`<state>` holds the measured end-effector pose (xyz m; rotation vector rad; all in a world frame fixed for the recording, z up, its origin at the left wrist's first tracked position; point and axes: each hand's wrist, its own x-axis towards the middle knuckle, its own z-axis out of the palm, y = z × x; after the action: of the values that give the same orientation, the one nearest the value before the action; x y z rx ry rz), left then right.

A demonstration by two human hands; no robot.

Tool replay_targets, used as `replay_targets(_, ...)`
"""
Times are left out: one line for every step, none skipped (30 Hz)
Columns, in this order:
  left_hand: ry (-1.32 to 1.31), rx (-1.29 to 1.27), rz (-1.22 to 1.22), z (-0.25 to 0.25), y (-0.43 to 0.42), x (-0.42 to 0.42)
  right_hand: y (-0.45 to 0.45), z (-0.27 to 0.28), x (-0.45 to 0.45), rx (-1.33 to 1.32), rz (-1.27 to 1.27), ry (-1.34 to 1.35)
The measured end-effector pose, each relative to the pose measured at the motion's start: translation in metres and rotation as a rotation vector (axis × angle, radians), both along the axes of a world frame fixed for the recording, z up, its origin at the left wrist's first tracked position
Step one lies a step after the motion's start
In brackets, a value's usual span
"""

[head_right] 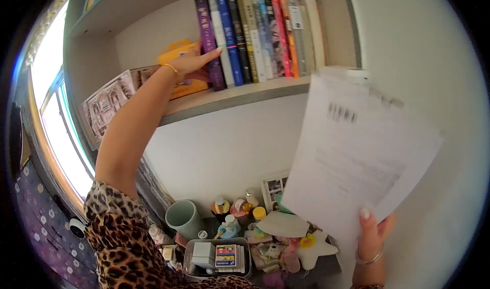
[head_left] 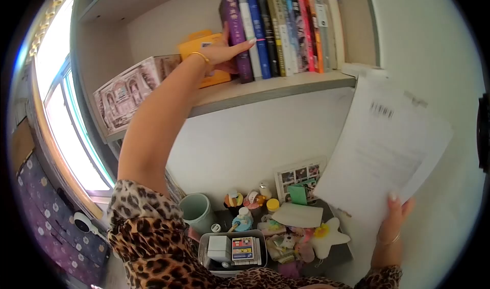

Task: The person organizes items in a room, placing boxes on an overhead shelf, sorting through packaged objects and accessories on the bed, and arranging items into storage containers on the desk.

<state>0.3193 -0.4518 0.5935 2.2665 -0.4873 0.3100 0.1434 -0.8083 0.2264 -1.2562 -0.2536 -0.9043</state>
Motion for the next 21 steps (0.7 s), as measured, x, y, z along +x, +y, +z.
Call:
replay_targets(0.035,-0.059,-0.019,-0.001,0.002,-0.001,0.015,0.025,0.008,0.086,-0.055,-0.076)
replay_targets(0.025,-0.047,0.002,-0.003,-0.004,-0.011,0.030,0.052,0.016,0.172,-0.119,-0.149)
replay_targets(0.008,-0.049,-0.041,-0.007,-0.005,-0.013,0.038,0.080,0.022,0.157,-0.111,-0.251)
replay_targets(-0.013,-0.025,-0.072,-0.011,-0.001,-0.010,0.045,0.112,0.027,0.142,-0.102,-0.352)
replay_targets(-0.034,-0.001,-0.103,-0.016,0.006,-0.005,0.058,0.148,0.027,0.068,-0.061,-0.388)
replay_targets(0.008,-0.010,-0.108,-0.017,0.016,0.004,0.072,0.176,0.034,-0.050,-0.139,-0.513)
replay_targets(0.002,-0.005,-0.104,-0.021,0.023,0.011,0.086,0.204,0.042,-0.159,-0.216,-0.643)
replay_targets(0.053,-0.056,-0.108,-0.023,0.023,0.002,0.107,0.228,0.041,-0.223,-0.326,-0.636)
replay_targets(0.104,-0.107,-0.112,-0.026,0.021,-0.006,0.129,0.252,0.039,-0.281,-0.439,-0.629)
replay_targets(0.112,-0.119,-0.168,-0.028,0.027,0.002,0.146,0.267,0.043,-0.317,-0.561,-0.555)
replay_targets(0.120,-0.132,-0.225,-0.029,0.033,0.018,0.165,0.281,0.052,-0.341,-0.585,-0.658)
replay_targets(0.127,-0.145,-0.281,-0.031,0.037,0.027,0.182,0.290,0.064,-0.365,-0.608,-0.763)
replay_targets(0.138,-0.123,-0.281,-0.033,0.037,0.026,0.197,0.296,0.071,-0.419,-0.659,-0.729)
replay_targets(0.149,-0.102,-0.282,-0.033,0.034,0.022,0.209,0.300,0.077,-0.472,-0.710,-0.694)
replay_targets(0.155,-0.073,-0.278,-0.031,0.033,0.020,0.219,0.304,0.086,-0.527,-0.772,-0.678)
replay_targets(0.144,-0.080,-0.278,-0.034,0.037,0.031,0.228,0.307,0.094,-0.582,-0.834,-0.662)
replay_targets(0.161,0.000,-0.262,-0.035,0.042,0.046,0.235,0.311,0.098,-0.636,-0.895,-0.644)
replay_targets(0.178,0.079,-0.247,-0.034,0.046,0.060,0.241,0.314,0.098,-0.667,-0.887,-0.607)
replay_targets(0.156,0.131,-0.234,-0.035,0.046,0.057,0.248,0.317,0.098,-0.697,-0.879,-0.571)
replay_targets(0.133,0.184,-0.222,-0.034,0.042,0.043,0.254,0.320,0.098,-0.727,-0.871,-0.534)
replay_targets(0.071,0.210,-0.213,-0.035,0.038,0.029,0.260,0.323,0.101,-0.736,-0.881,-0.517)
